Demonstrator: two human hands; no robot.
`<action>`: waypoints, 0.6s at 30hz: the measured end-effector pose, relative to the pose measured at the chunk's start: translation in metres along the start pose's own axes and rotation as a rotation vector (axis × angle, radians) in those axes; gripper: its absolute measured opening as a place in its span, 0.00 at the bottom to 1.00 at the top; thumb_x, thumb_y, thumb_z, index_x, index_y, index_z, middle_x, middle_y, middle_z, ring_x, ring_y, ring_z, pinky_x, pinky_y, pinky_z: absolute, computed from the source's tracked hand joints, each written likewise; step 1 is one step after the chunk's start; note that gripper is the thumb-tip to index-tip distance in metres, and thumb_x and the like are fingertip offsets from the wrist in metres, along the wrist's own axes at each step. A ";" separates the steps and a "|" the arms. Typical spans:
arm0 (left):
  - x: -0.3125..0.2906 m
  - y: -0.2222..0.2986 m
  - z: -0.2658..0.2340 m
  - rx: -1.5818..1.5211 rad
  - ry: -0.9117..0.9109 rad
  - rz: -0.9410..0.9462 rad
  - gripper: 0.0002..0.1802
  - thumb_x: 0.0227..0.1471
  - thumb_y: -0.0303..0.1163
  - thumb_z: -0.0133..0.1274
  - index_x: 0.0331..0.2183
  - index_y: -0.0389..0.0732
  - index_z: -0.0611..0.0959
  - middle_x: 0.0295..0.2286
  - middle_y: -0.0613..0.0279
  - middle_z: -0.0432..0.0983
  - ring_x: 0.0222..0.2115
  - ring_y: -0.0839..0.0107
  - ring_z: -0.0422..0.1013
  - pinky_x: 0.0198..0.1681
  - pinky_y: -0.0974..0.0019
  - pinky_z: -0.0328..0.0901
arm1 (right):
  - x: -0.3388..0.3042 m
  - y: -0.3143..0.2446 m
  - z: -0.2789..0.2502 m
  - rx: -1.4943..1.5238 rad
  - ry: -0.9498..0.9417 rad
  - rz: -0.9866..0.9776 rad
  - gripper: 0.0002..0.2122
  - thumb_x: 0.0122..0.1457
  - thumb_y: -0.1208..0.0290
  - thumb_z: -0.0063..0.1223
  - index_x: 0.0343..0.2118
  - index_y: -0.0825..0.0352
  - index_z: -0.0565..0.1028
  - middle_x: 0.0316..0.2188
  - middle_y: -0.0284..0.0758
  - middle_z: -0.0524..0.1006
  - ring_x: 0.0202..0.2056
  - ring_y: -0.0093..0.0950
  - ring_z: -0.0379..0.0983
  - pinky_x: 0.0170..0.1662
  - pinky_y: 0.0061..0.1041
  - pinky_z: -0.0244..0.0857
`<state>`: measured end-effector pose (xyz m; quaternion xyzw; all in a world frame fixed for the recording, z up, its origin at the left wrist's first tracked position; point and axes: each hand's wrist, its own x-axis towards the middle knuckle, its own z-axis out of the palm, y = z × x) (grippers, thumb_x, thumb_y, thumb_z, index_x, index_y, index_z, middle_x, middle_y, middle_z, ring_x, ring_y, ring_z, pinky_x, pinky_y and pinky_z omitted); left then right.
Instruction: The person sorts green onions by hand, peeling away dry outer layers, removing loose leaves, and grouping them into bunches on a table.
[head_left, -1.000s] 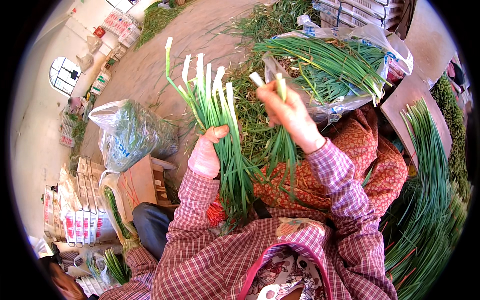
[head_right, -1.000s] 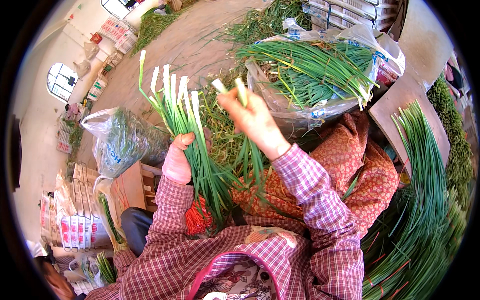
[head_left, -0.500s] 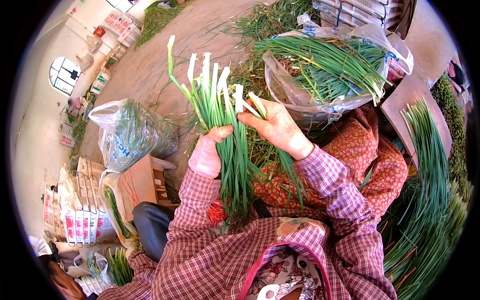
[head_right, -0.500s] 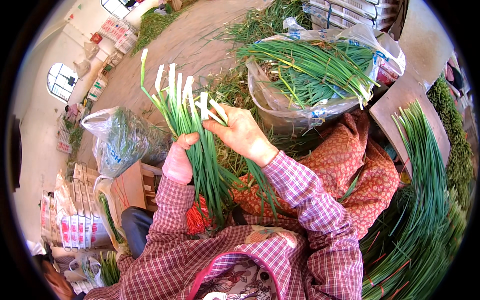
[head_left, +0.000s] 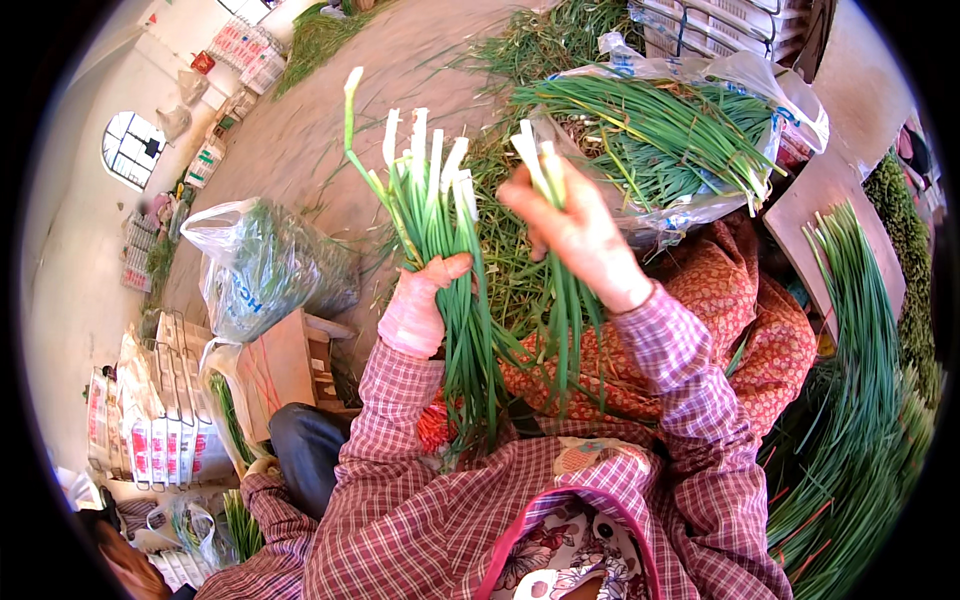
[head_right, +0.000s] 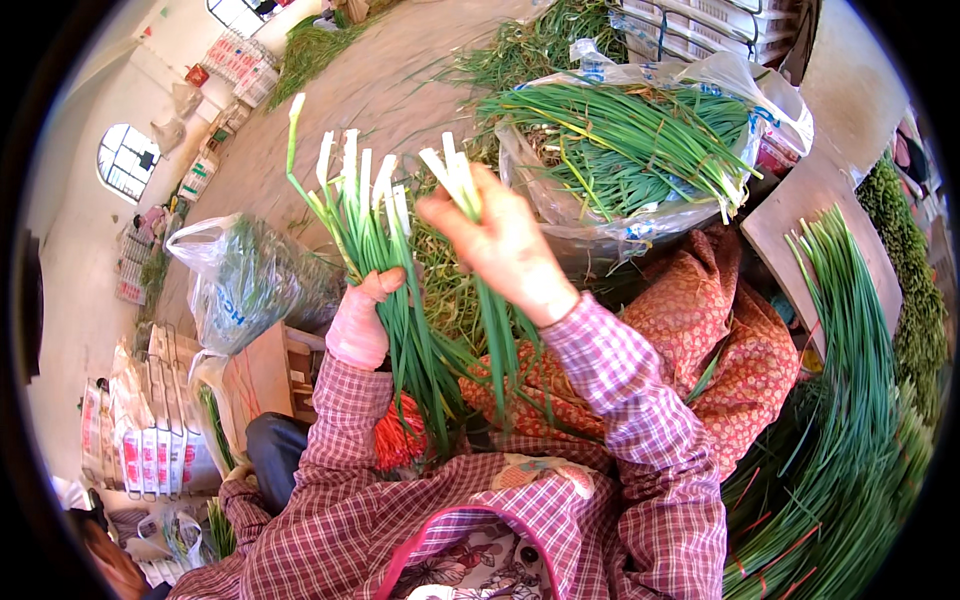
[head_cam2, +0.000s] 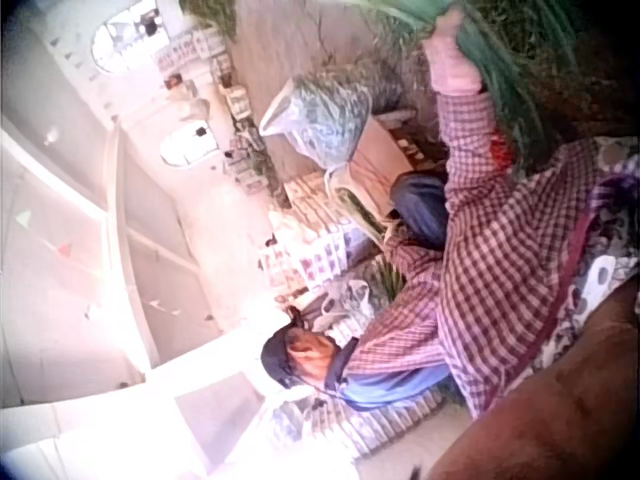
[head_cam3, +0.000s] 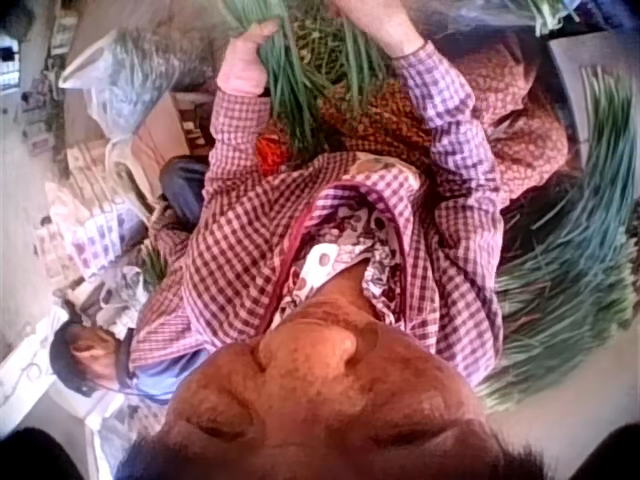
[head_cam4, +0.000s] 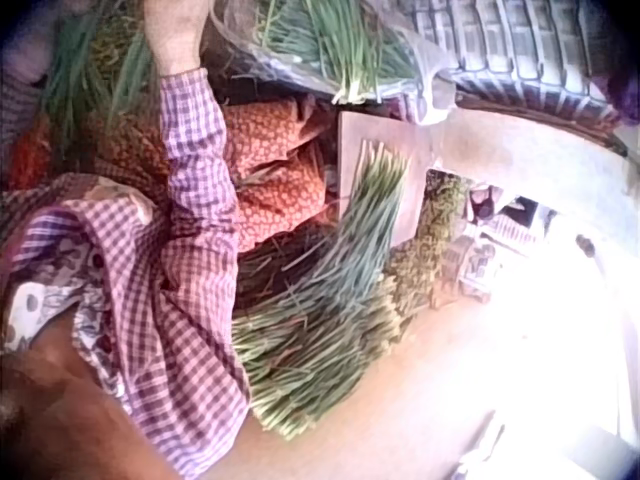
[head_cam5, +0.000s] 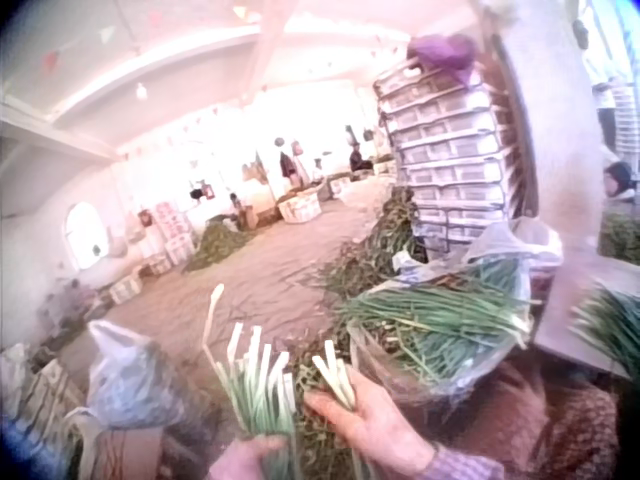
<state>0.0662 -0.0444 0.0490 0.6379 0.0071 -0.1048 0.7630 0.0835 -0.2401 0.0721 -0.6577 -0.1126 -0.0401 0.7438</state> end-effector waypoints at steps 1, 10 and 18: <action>0.001 0.001 0.005 -0.011 -0.021 0.019 0.19 0.39 0.37 0.58 0.35 0.39 0.76 0.24 0.66 0.71 0.23 0.75 0.67 0.26 0.72 0.63 | 0.002 0.000 0.006 -0.110 0.015 -0.085 0.12 0.51 0.64 0.56 0.32 0.68 0.70 0.22 0.34 0.74 0.23 0.25 0.71 0.26 0.24 0.64; 0.006 0.002 0.004 -0.210 -0.058 0.090 0.20 0.42 0.32 0.57 0.40 0.38 0.74 0.30 0.62 0.74 0.30 0.71 0.72 0.32 0.66 0.69 | 0.015 0.023 0.001 -0.082 0.059 -0.192 0.10 0.52 0.69 0.55 0.37 0.66 0.75 0.28 0.31 0.76 0.31 0.18 0.69 0.35 0.21 0.64; 0.005 0.014 -0.002 -0.049 -0.033 0.095 0.20 0.40 0.34 0.58 0.38 0.41 0.72 0.29 0.63 0.71 0.30 0.70 0.69 0.34 0.65 0.65 | 0.019 -0.003 -0.056 0.023 0.404 -0.266 0.06 0.58 0.72 0.47 0.38 0.64 0.70 0.24 0.25 0.69 0.25 0.14 0.63 0.25 0.15 0.59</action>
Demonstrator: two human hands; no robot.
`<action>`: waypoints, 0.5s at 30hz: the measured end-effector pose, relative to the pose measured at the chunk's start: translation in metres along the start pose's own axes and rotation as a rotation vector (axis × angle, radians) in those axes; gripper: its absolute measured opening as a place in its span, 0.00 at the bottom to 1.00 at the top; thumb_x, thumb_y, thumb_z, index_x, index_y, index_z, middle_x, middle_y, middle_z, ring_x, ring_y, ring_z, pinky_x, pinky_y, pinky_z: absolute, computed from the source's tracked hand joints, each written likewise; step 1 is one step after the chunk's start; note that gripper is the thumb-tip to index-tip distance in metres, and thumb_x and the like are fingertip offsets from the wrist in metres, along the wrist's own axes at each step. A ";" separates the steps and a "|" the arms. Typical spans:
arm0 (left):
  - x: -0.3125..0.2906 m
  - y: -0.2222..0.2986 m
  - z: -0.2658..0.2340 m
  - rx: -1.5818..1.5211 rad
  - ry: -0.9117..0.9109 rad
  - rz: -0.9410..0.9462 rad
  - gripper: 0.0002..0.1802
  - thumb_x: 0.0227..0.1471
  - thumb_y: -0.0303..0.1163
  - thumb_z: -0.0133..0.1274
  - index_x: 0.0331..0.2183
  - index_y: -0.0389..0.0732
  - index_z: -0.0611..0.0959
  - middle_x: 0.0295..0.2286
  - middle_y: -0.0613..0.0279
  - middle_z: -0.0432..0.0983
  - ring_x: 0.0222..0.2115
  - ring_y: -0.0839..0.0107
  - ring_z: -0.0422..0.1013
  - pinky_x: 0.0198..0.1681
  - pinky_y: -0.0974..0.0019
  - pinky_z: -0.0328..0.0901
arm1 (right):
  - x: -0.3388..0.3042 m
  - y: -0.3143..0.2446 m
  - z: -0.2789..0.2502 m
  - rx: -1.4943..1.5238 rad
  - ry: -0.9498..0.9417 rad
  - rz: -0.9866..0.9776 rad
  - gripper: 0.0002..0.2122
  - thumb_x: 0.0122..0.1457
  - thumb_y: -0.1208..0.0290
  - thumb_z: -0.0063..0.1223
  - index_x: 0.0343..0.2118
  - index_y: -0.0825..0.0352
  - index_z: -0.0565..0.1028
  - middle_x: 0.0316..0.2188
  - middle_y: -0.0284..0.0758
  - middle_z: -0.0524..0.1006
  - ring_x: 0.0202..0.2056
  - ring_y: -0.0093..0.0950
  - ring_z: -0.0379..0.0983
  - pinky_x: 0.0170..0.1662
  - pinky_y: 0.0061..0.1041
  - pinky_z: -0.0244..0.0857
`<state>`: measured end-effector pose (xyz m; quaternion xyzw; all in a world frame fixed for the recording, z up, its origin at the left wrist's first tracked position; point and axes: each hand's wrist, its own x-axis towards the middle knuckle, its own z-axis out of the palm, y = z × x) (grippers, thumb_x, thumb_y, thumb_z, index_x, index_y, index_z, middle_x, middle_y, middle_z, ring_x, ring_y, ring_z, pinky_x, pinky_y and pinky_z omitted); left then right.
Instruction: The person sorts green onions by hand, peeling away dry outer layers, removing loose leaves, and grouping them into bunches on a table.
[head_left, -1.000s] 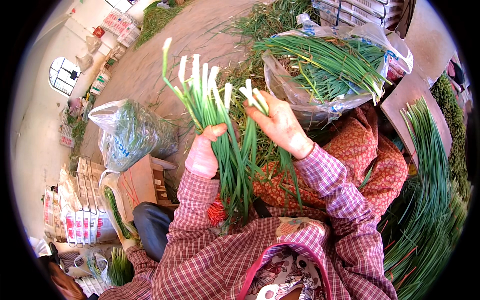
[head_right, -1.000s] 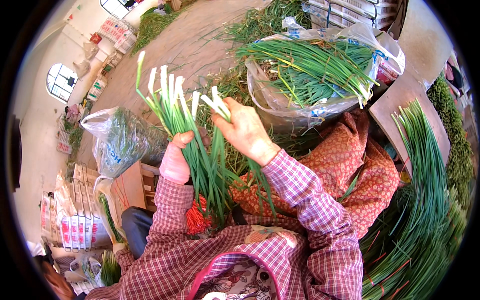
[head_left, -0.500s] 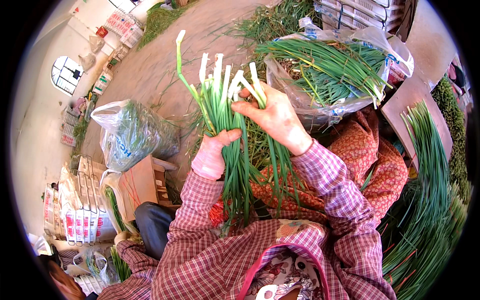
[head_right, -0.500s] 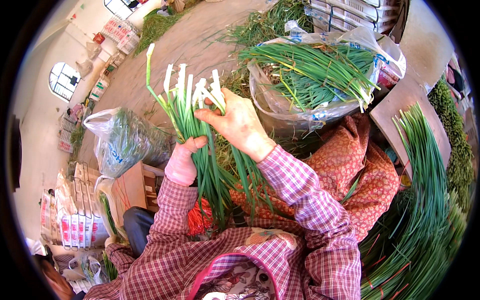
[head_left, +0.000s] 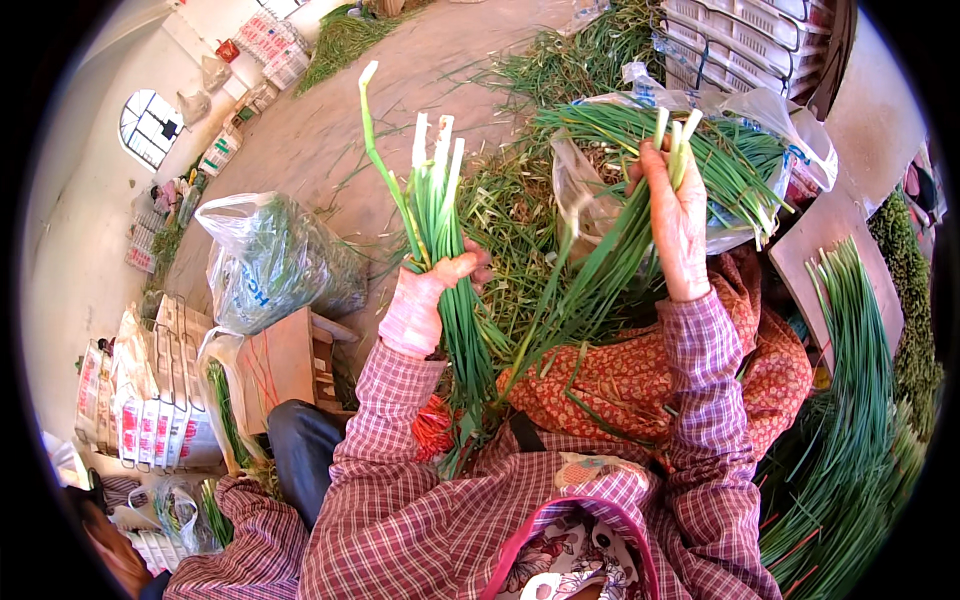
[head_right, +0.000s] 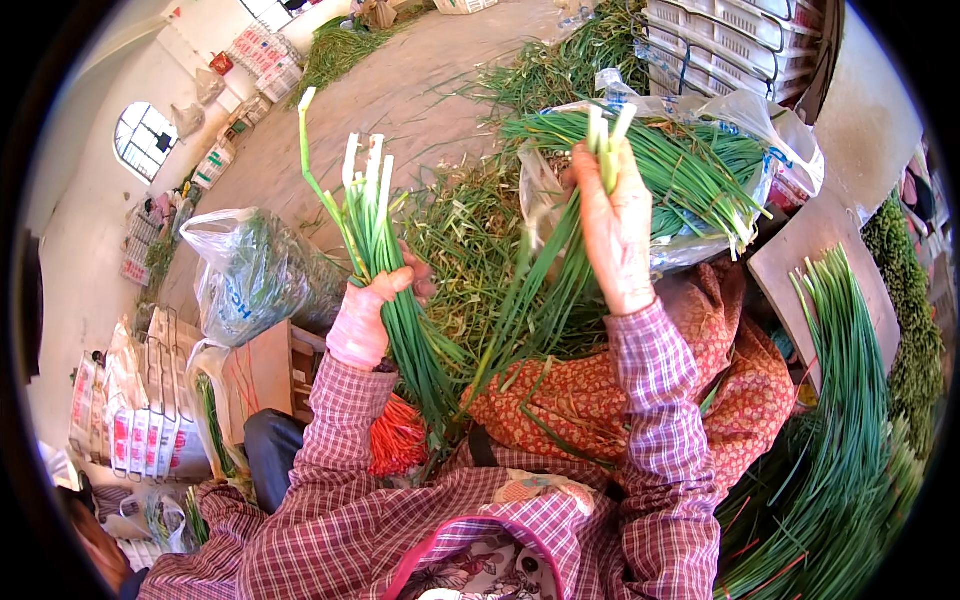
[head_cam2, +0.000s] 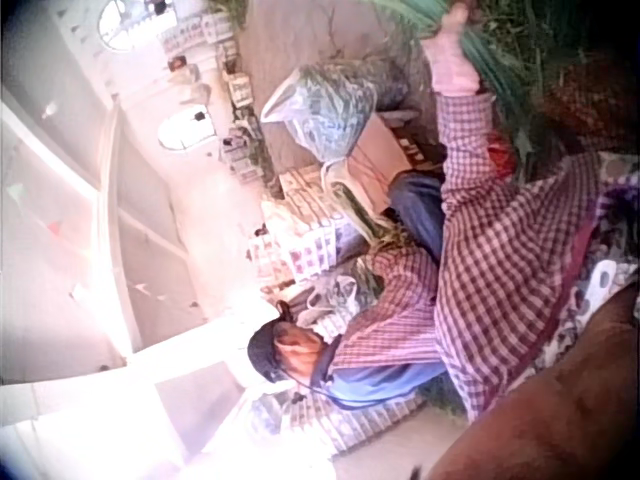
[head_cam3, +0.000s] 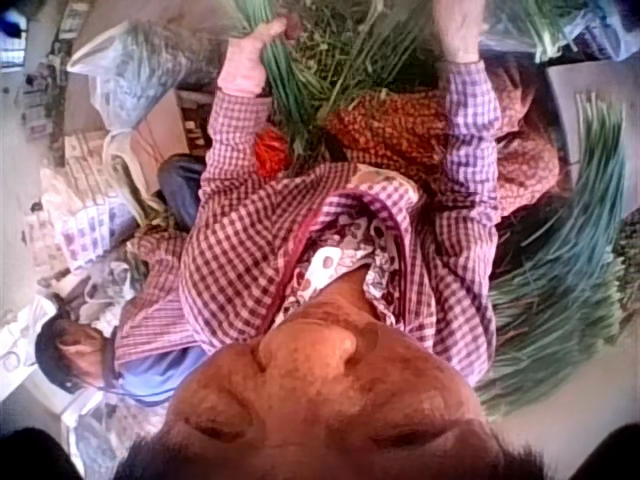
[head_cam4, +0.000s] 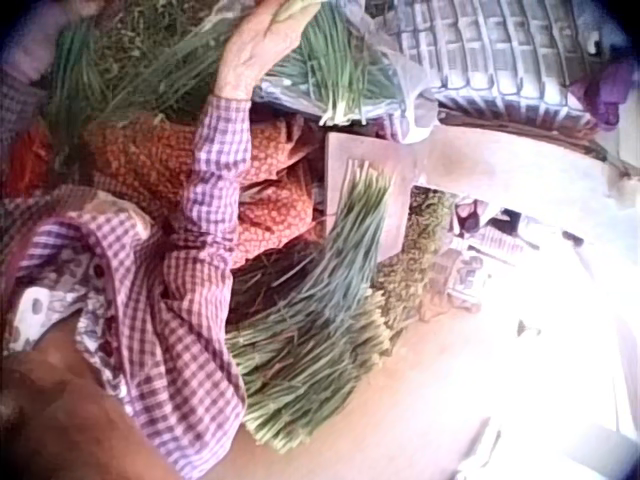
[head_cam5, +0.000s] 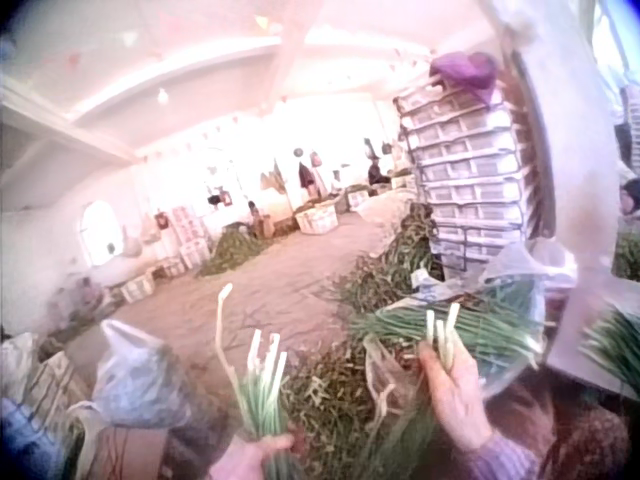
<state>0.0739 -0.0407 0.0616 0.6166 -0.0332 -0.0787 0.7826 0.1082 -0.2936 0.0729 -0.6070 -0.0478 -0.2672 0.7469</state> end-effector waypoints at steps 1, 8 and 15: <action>0.001 -0.005 0.001 -0.040 -0.003 0.059 0.21 0.39 0.34 0.59 0.37 0.41 0.72 0.27 0.64 0.70 0.28 0.71 0.68 0.31 0.67 0.64 | -0.005 -0.010 0.006 -0.009 -0.039 0.006 0.06 0.58 0.72 0.48 0.37 0.64 0.70 0.23 0.25 0.69 0.24 0.14 0.63 0.24 0.15 0.59; 0.003 -0.016 0.021 0.109 -0.073 0.024 0.25 0.38 0.42 0.61 0.36 0.40 0.72 0.23 0.65 0.70 0.23 0.73 0.67 0.26 0.71 0.63 | -0.017 0.007 0.067 -0.138 -0.349 -0.035 0.12 0.50 0.63 0.58 0.30 0.68 0.74 0.20 0.38 0.74 0.20 0.25 0.69 0.28 0.24 0.64; 0.008 -0.013 0.011 -0.278 -0.113 -0.071 0.25 0.40 0.47 0.60 0.37 0.43 0.72 0.25 0.66 0.68 0.26 0.72 0.67 0.27 0.70 0.63 | -0.010 0.004 0.046 0.132 -0.184 0.213 0.06 0.55 0.67 0.52 0.33 0.61 0.72 0.23 0.24 0.68 0.23 0.14 0.62 0.25 0.17 0.59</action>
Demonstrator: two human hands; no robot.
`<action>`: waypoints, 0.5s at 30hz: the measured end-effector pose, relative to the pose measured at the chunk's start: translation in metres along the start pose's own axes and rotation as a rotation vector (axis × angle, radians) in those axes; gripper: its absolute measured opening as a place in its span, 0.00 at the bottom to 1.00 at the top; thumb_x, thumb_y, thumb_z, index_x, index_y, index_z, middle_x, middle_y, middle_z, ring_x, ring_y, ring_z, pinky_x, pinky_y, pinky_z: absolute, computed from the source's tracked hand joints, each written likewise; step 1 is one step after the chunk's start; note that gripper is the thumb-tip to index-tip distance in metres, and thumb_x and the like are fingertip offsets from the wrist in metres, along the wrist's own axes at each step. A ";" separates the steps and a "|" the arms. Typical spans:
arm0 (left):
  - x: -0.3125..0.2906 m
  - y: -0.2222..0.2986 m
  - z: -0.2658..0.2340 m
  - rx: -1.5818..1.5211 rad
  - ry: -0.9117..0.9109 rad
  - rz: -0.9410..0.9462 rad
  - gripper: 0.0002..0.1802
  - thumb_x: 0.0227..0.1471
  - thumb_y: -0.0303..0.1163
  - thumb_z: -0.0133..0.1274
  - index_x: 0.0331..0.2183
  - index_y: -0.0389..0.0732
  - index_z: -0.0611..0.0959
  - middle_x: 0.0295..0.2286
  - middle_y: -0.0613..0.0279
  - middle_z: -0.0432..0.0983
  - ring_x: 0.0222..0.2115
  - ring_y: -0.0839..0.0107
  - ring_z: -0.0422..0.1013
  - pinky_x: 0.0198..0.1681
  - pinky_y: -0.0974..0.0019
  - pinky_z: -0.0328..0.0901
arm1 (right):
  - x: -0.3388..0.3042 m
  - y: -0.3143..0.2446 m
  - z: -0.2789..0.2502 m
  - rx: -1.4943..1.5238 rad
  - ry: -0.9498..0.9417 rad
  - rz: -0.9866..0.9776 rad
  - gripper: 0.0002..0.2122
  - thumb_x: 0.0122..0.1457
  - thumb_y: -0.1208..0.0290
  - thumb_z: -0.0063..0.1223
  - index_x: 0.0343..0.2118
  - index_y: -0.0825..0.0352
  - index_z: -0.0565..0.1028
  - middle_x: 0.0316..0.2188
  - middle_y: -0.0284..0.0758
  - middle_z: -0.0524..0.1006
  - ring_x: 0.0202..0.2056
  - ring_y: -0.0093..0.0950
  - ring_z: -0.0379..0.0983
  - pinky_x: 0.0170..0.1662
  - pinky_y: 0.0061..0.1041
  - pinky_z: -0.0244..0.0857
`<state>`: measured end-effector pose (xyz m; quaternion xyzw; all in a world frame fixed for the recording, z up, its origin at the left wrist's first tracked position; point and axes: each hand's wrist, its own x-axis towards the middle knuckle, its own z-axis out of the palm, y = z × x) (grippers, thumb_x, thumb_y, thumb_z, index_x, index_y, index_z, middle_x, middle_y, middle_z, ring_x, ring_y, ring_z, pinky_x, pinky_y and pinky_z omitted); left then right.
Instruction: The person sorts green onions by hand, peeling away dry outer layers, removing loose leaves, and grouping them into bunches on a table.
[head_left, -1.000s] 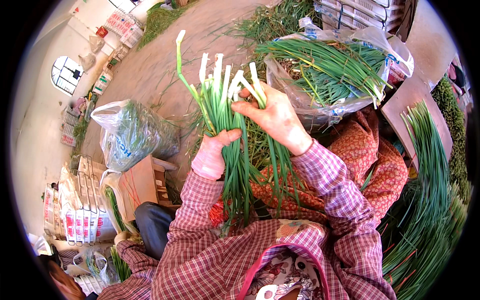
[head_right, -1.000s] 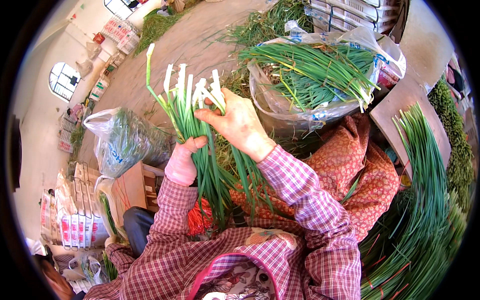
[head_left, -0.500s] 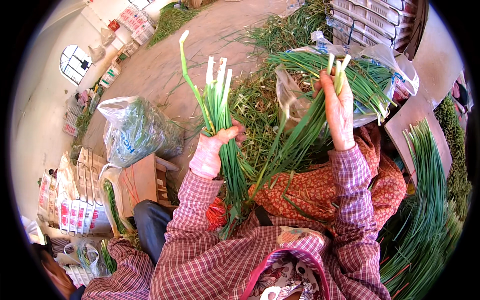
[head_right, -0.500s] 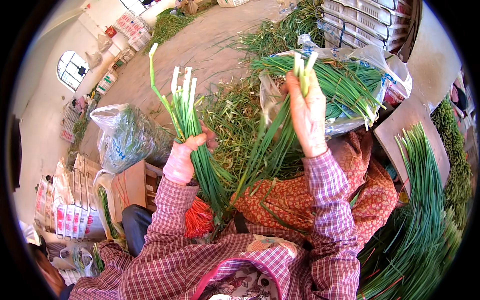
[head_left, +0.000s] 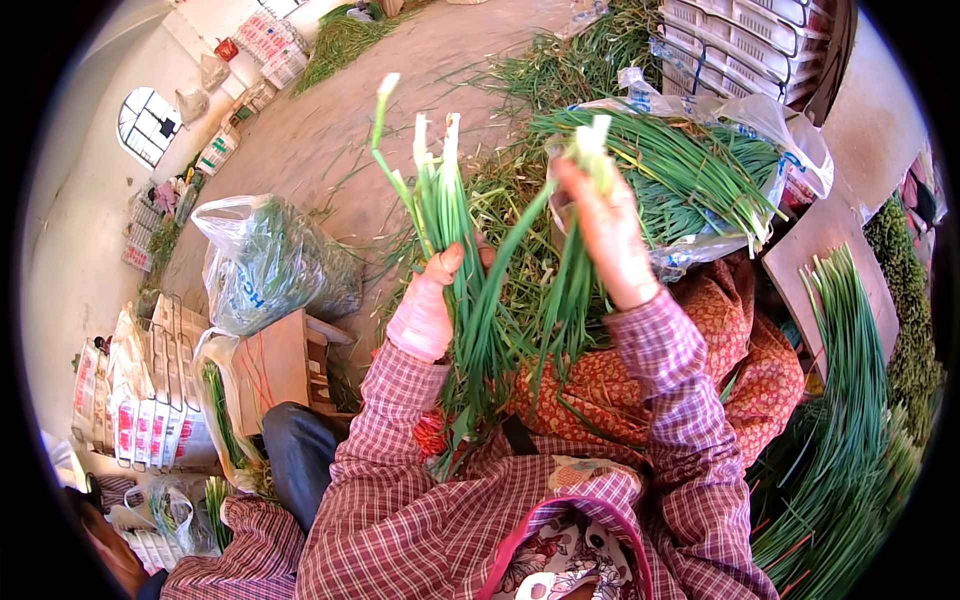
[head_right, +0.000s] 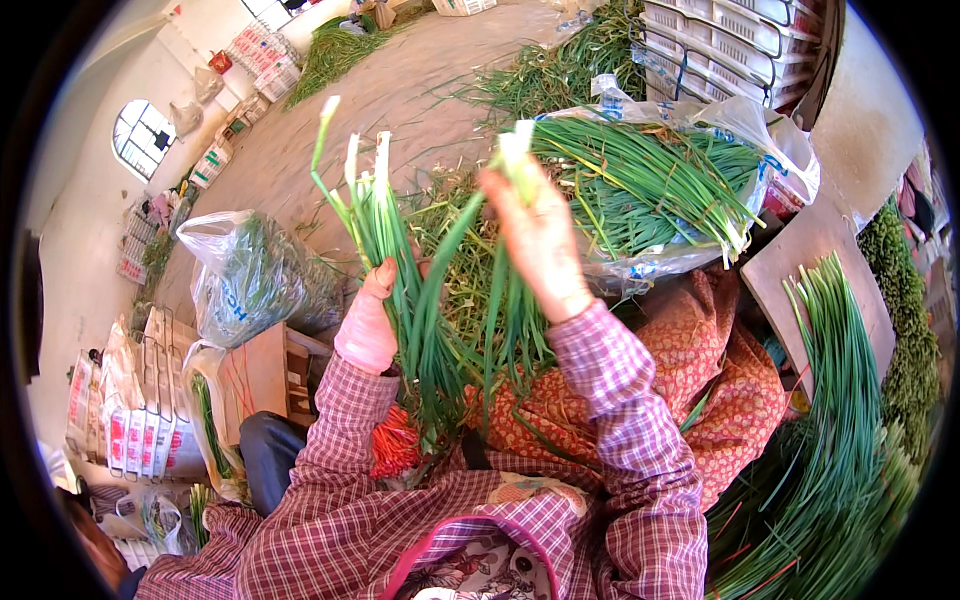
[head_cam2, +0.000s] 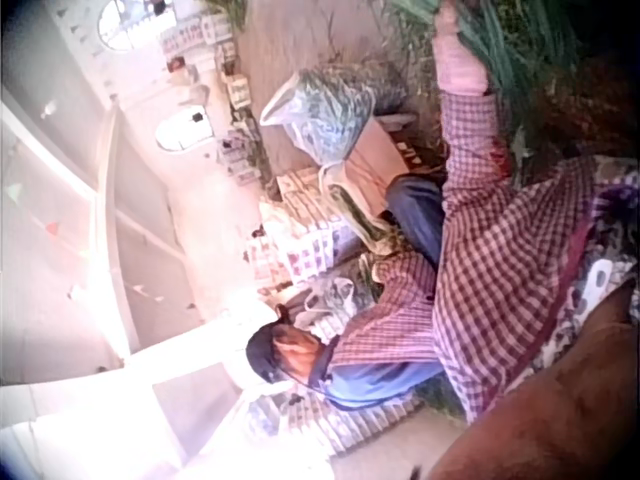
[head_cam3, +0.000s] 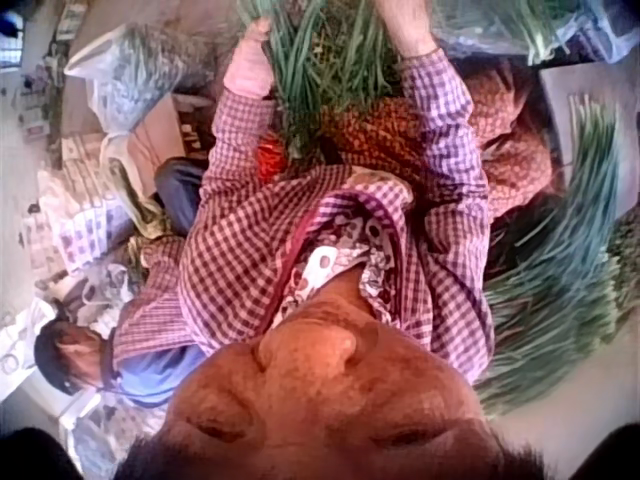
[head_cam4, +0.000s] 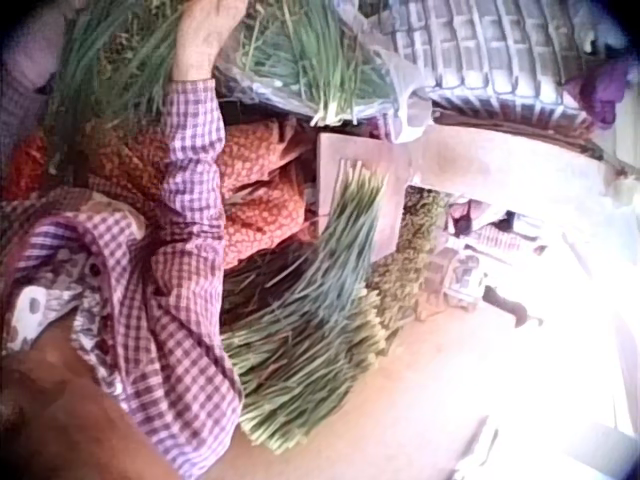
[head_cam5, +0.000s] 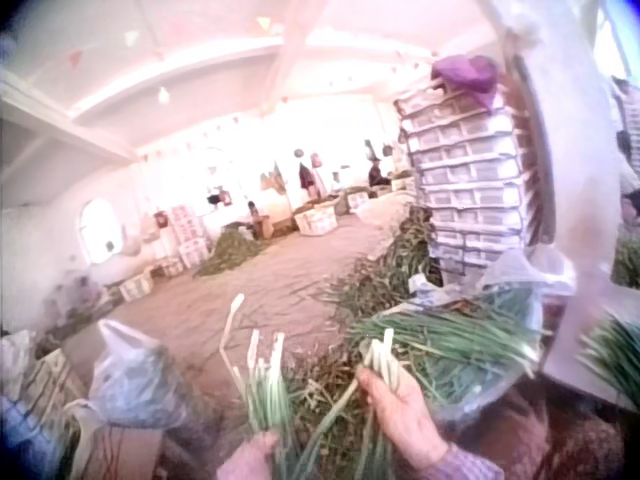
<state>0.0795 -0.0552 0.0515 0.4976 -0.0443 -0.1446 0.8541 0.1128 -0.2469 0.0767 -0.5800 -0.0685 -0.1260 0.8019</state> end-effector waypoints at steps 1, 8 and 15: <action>0.001 0.002 -0.002 -0.047 -0.025 0.015 0.24 0.41 0.46 0.60 0.37 0.44 0.72 0.25 0.67 0.67 0.26 0.72 0.66 0.28 0.69 0.63 | 0.002 -0.009 -0.011 0.003 0.068 0.040 0.06 0.56 0.66 0.51 0.33 0.61 0.72 0.23 0.24 0.68 0.22 0.14 0.61 0.24 0.16 0.58; 0.009 0.011 -0.021 0.040 -0.002 0.011 0.21 0.41 0.42 0.59 0.36 0.43 0.72 0.24 0.67 0.67 0.24 0.72 0.66 0.28 0.69 0.63 | 0.025 -0.045 -0.082 0.008 0.151 -0.257 0.08 0.56 0.64 0.50 0.33 0.63 0.71 0.21 0.26 0.70 0.18 0.16 0.67 0.21 0.17 0.64; 0.009 -0.005 0.008 0.111 0.095 -0.114 0.23 0.39 0.44 0.59 0.34 0.41 0.73 0.25 0.63 0.69 0.23 0.70 0.66 0.26 0.69 0.63 | 0.010 -0.001 0.001 -0.226 -0.211 -0.110 0.09 0.48 0.70 0.60 0.32 0.67 0.76 0.20 0.30 0.75 0.22 0.15 0.67 0.25 0.19 0.63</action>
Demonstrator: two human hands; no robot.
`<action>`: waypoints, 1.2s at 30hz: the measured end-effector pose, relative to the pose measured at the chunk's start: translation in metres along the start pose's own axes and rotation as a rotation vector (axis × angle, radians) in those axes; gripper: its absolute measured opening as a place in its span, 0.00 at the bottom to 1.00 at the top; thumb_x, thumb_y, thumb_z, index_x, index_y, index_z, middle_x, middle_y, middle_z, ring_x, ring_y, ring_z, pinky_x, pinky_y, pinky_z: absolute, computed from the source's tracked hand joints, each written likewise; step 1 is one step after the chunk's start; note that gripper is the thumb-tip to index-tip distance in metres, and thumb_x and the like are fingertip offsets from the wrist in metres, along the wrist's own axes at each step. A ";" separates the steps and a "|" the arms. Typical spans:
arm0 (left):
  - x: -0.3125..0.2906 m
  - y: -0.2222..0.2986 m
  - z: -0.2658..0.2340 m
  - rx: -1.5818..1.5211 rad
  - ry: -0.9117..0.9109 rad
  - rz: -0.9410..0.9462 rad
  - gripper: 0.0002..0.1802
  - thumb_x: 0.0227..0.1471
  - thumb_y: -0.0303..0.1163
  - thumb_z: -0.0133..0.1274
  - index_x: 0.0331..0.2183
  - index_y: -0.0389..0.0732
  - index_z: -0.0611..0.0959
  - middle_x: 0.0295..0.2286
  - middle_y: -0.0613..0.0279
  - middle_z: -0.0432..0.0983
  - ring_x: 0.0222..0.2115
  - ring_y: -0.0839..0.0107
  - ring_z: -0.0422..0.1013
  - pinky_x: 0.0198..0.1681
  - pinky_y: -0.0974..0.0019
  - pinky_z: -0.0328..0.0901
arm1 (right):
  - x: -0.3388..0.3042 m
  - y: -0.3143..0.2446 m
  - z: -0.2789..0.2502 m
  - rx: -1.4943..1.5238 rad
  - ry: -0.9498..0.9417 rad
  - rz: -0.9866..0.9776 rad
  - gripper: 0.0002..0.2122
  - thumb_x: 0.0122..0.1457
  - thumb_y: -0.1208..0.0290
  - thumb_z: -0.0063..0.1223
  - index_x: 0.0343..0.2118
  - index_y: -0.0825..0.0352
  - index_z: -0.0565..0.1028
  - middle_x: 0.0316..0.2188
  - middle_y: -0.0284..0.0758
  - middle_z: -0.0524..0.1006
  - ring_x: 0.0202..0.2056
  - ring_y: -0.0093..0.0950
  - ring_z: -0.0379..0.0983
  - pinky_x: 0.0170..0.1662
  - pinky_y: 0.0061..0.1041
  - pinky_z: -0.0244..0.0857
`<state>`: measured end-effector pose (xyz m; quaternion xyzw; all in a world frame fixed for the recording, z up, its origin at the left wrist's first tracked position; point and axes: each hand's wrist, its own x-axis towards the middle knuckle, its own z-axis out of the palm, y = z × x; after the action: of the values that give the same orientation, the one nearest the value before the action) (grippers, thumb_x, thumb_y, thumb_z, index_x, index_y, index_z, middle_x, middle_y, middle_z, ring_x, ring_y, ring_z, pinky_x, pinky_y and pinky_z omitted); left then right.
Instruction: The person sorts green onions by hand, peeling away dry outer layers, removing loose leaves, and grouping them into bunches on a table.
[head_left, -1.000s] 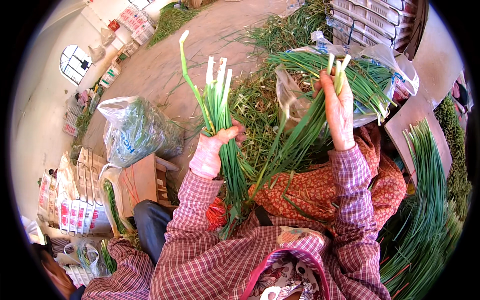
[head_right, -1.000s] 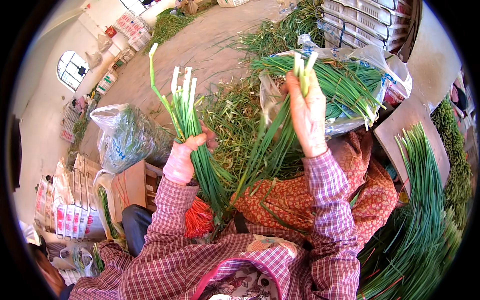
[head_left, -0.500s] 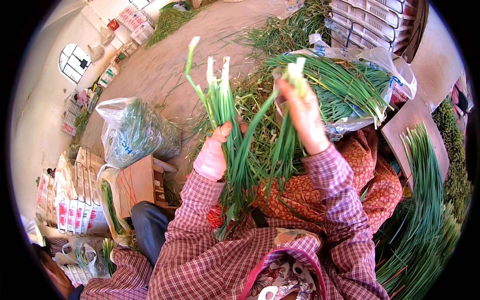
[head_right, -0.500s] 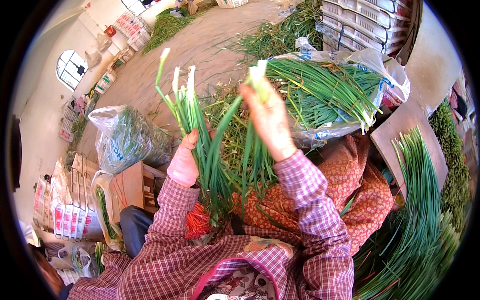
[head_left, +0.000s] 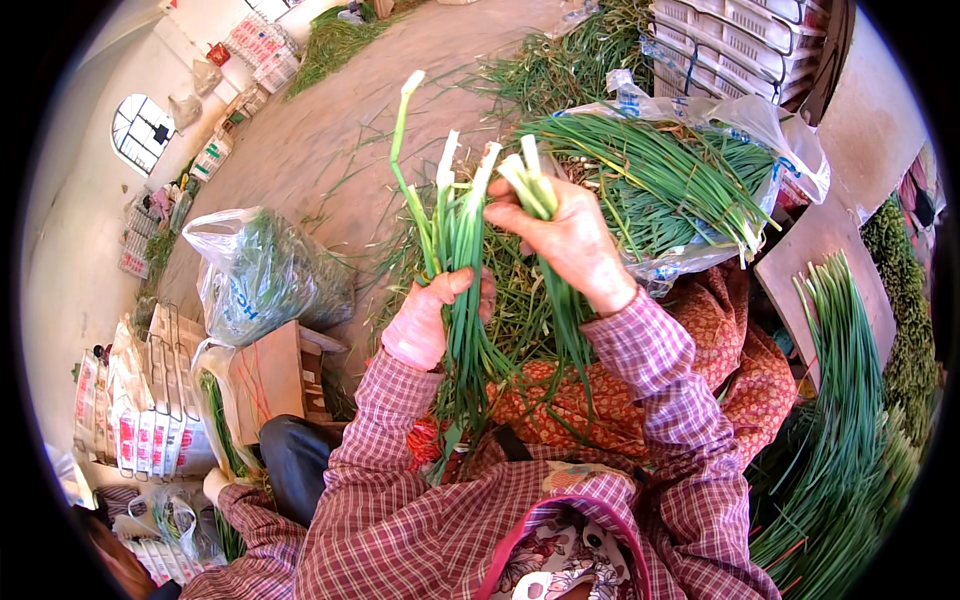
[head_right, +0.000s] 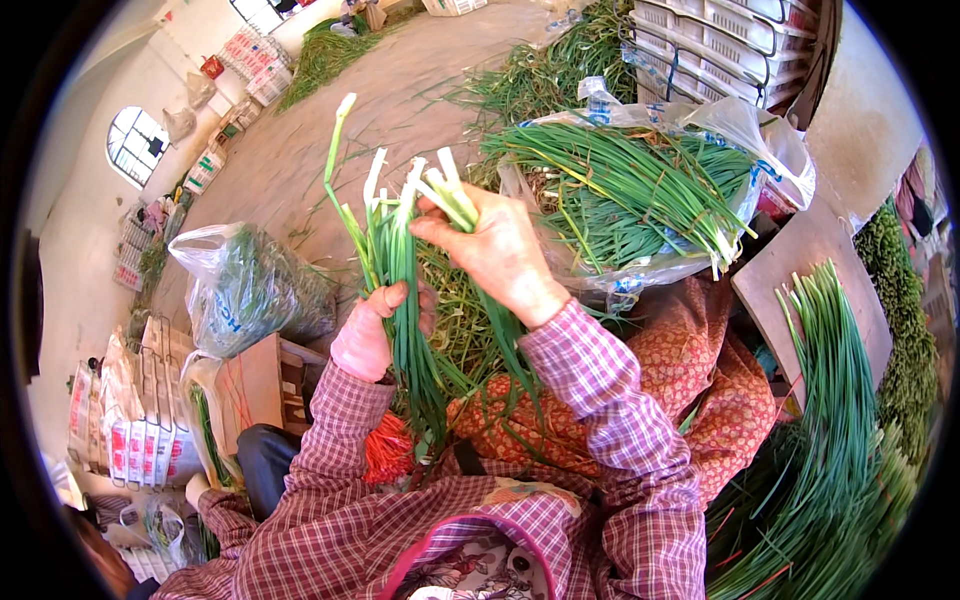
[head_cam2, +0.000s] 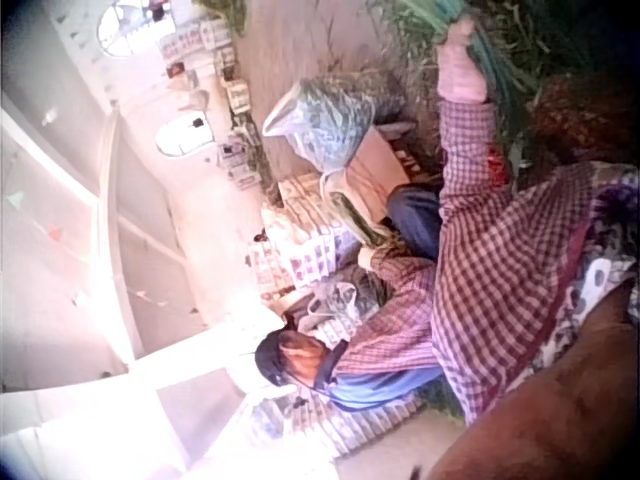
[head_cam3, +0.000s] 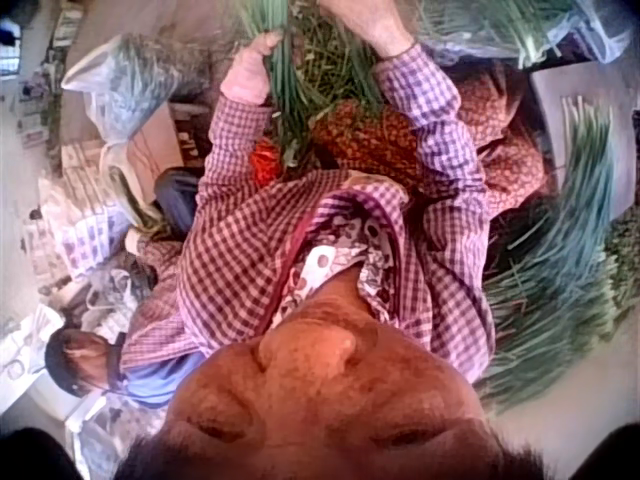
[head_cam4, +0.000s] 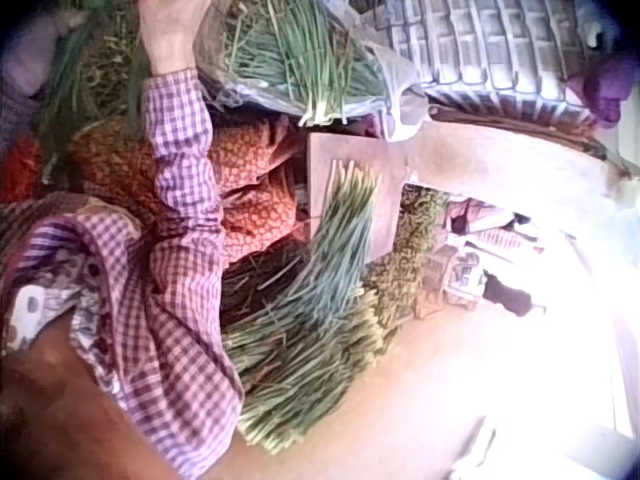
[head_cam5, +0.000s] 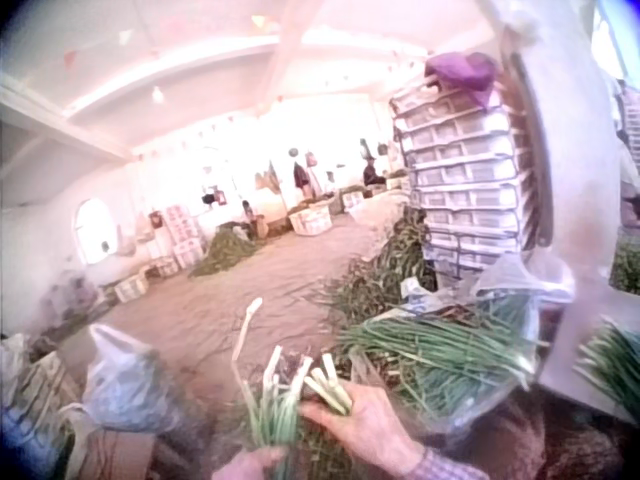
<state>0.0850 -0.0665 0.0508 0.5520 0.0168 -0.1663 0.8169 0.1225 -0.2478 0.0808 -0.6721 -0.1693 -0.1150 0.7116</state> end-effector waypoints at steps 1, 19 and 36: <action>0.000 0.000 0.002 0.004 -0.007 -0.005 0.23 0.39 0.44 0.59 0.35 0.40 0.73 0.25 0.63 0.69 0.23 0.71 0.67 0.26 0.69 0.63 | 0.001 0.000 0.002 -0.026 -0.018 0.035 0.09 0.49 0.71 0.59 0.32 0.68 0.76 0.20 0.31 0.75 0.21 0.15 0.67 0.25 0.20 0.63; 0.007 0.011 -0.002 0.093 0.074 0.026 0.18 0.40 0.39 0.56 0.35 0.40 0.75 0.24 0.66 0.70 0.20 0.77 0.63 0.23 0.74 0.59 | 0.005 0.020 -0.005 -0.430 0.009 -0.220 0.10 0.45 0.70 0.56 0.28 0.70 0.71 0.21 0.45 0.73 0.26 0.43 0.72 0.28 0.34 0.65; -0.024 0.014 -0.025 0.322 0.228 0.071 0.17 0.39 0.37 0.56 0.32 0.39 0.75 0.17 0.67 0.67 0.16 0.77 0.62 0.20 0.73 0.56 | 0.005 0.007 0.012 -0.747 -0.126 -0.389 0.17 0.43 0.61 0.62 0.33 0.65 0.73 0.28 0.39 0.72 0.29 0.36 0.73 0.30 0.33 0.69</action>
<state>0.0700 -0.0333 0.0592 0.6910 0.0631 -0.0743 0.7163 0.1291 -0.2350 0.0774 -0.8449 -0.2828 -0.2594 0.3728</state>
